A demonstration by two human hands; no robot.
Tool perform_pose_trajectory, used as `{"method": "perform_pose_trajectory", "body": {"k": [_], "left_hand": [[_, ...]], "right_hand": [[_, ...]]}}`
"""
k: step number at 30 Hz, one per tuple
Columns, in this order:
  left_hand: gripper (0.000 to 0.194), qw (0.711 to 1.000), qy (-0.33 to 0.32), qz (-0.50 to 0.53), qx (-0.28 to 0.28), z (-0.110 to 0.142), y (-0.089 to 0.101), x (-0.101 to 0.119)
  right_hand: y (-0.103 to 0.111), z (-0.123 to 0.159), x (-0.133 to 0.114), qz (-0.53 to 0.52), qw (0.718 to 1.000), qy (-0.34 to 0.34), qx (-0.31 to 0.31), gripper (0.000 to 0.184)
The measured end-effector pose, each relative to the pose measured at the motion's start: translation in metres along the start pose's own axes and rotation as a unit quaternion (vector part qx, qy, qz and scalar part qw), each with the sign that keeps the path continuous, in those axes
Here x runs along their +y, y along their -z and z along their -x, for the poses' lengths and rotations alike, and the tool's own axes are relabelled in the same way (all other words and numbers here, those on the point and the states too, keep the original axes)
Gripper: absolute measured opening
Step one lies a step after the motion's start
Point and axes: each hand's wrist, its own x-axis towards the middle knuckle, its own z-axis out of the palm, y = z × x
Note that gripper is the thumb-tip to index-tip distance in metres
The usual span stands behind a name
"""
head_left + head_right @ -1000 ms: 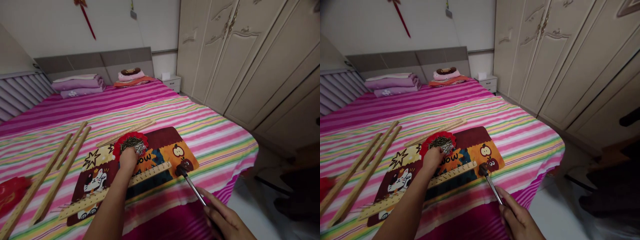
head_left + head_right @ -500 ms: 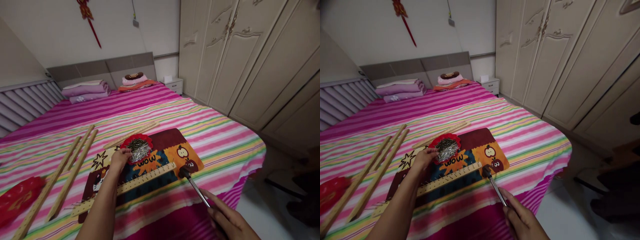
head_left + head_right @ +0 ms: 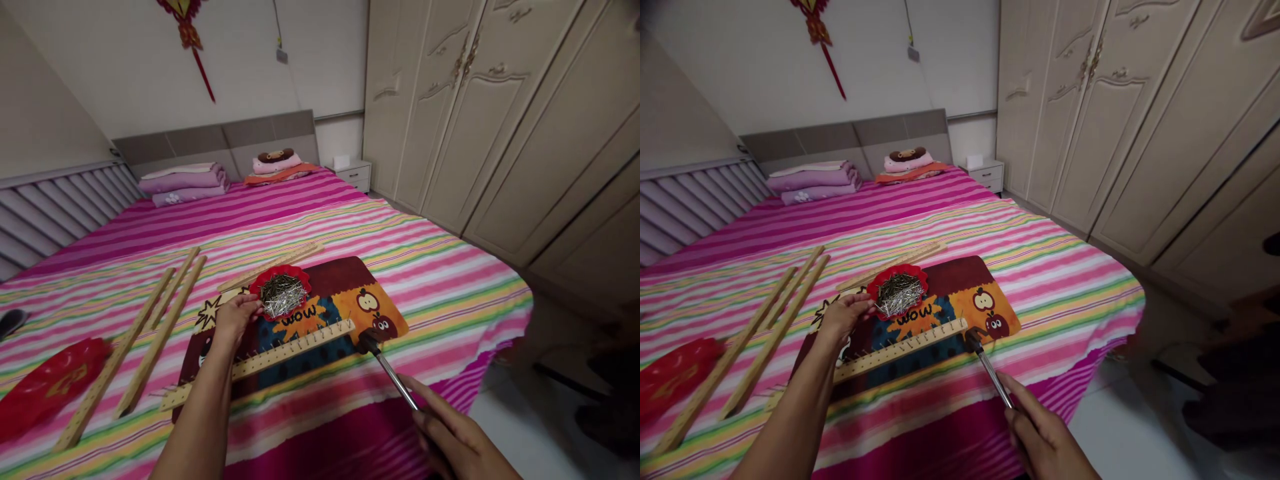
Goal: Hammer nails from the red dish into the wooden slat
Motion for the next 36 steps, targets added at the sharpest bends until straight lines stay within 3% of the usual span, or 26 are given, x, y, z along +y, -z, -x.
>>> {"method": "perform_pose_trajectory", "body": {"k": [7,11,15,22,33,36], "left_hand": [[0.034,0.999,-0.038,0.015,0.02,0.039,0.015,-0.001],[0.042,0.993,-0.085,-0.081,0.029,0.072,0.023,-0.03],[0.037,0.979,-0.09,-0.169,0.065,0.092,0.017,-0.064],[0.036,0.97,-0.117,-0.173,0.122,0.094,-0.002,-0.089],[0.032,0.946,-0.21,-0.219,0.112,0.089,-0.004,-0.106],[0.032,0.95,-0.191,-0.221,0.11,0.093,-0.008,-0.104]], "right_hand": [[0.002,0.002,0.003,0.029,1.0,0.011,0.007,0.073],[0.001,-0.001,0.003,0.027,0.999,0.02,0.002,0.072],[-0.002,-0.004,0.004,0.028,0.999,0.024,0.008,0.068],[-0.002,-0.004,0.004,0.024,1.0,0.012,0.014,0.064],[-0.003,-0.004,0.0,0.021,1.0,0.004,0.013,0.065],[-0.004,-0.002,-0.002,0.016,1.0,0.004,0.004,0.065]]}}
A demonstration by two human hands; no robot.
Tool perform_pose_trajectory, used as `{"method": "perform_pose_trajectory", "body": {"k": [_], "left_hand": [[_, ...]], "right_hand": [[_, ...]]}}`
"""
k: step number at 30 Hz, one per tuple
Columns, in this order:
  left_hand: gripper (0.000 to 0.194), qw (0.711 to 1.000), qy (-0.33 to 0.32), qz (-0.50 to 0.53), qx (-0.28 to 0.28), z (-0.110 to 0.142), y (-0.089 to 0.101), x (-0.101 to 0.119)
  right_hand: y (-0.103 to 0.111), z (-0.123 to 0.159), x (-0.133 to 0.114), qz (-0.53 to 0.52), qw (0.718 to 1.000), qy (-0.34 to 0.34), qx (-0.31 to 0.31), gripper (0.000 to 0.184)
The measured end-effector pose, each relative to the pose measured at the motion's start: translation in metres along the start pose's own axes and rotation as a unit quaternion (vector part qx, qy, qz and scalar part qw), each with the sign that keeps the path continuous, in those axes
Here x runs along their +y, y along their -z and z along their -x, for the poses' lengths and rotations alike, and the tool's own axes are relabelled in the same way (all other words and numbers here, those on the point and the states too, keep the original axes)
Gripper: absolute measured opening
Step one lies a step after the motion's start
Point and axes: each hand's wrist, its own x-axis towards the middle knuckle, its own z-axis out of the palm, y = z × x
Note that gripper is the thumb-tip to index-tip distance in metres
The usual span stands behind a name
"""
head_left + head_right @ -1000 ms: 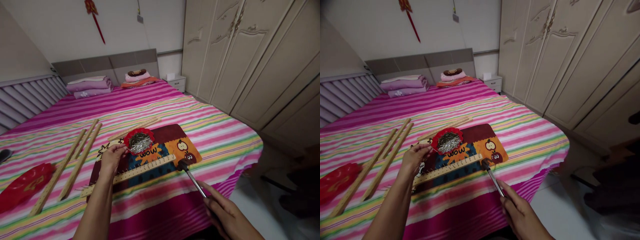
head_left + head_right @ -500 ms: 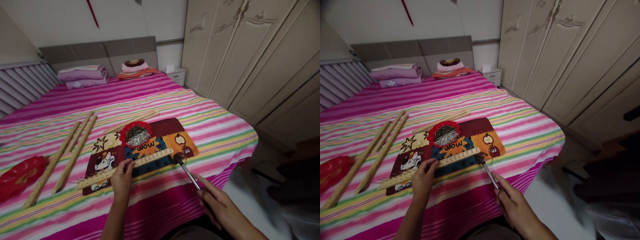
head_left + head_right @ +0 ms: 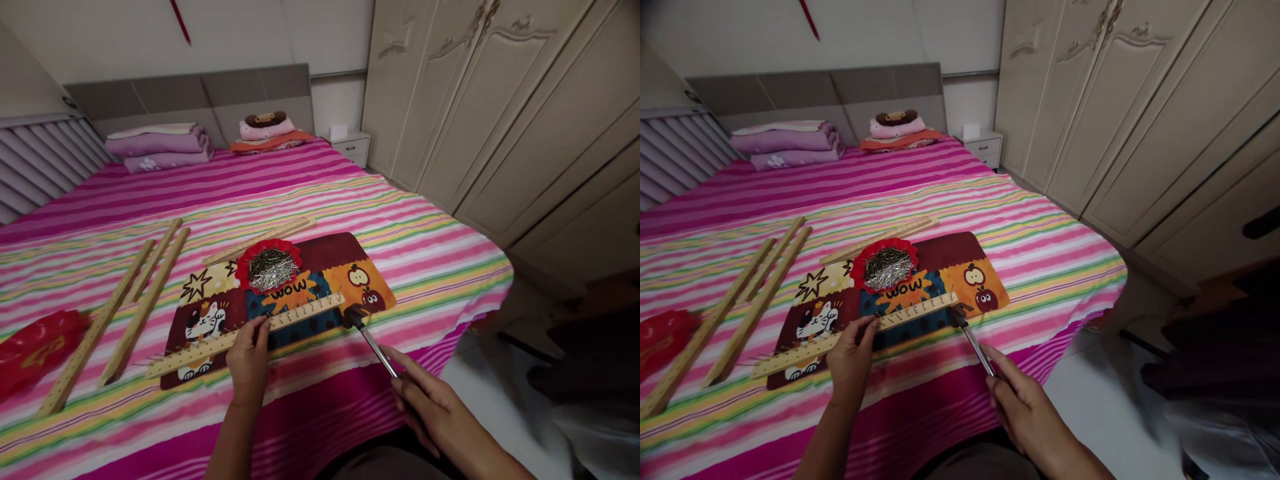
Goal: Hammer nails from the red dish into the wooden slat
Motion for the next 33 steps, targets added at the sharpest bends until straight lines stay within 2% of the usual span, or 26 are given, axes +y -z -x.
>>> {"method": "perform_pose_trajectory", "body": {"k": [4,8,11,17,22,28,33], "left_hand": [[0.034,0.996,0.077,0.04,0.002,0.004,-0.002,0.006],[0.031,0.995,0.09,0.036,0.001,0.006,-0.005,0.007],[0.029,0.993,0.115,0.031,-0.008,0.006,-0.005,0.006],[0.029,0.993,0.112,0.033,-0.01,0.005,-0.004,0.004],[0.027,0.994,0.1,0.041,-0.019,0.005,-0.003,-0.002],[0.025,0.995,0.091,0.021,-0.031,0.005,-0.003,-0.005],[0.026,0.995,0.093,0.04,-0.017,0.005,-0.004,-0.008]], "right_hand": [[-0.001,-0.001,-0.002,0.014,0.999,0.01,-0.036,0.063],[-0.01,-0.012,-0.007,0.062,0.99,0.068,-0.107,0.06],[-0.027,-0.022,-0.016,0.084,0.981,0.107,-0.139,0.052],[-0.067,-0.041,-0.033,0.088,0.967,0.139,-0.195,0.044],[-0.084,-0.05,-0.041,0.139,0.954,0.174,-0.199,0.041],[-0.091,-0.052,-0.046,0.185,0.942,0.186,-0.208,0.043],[-0.076,-0.041,-0.043,0.131,0.957,0.167,-0.197,0.042]]}}
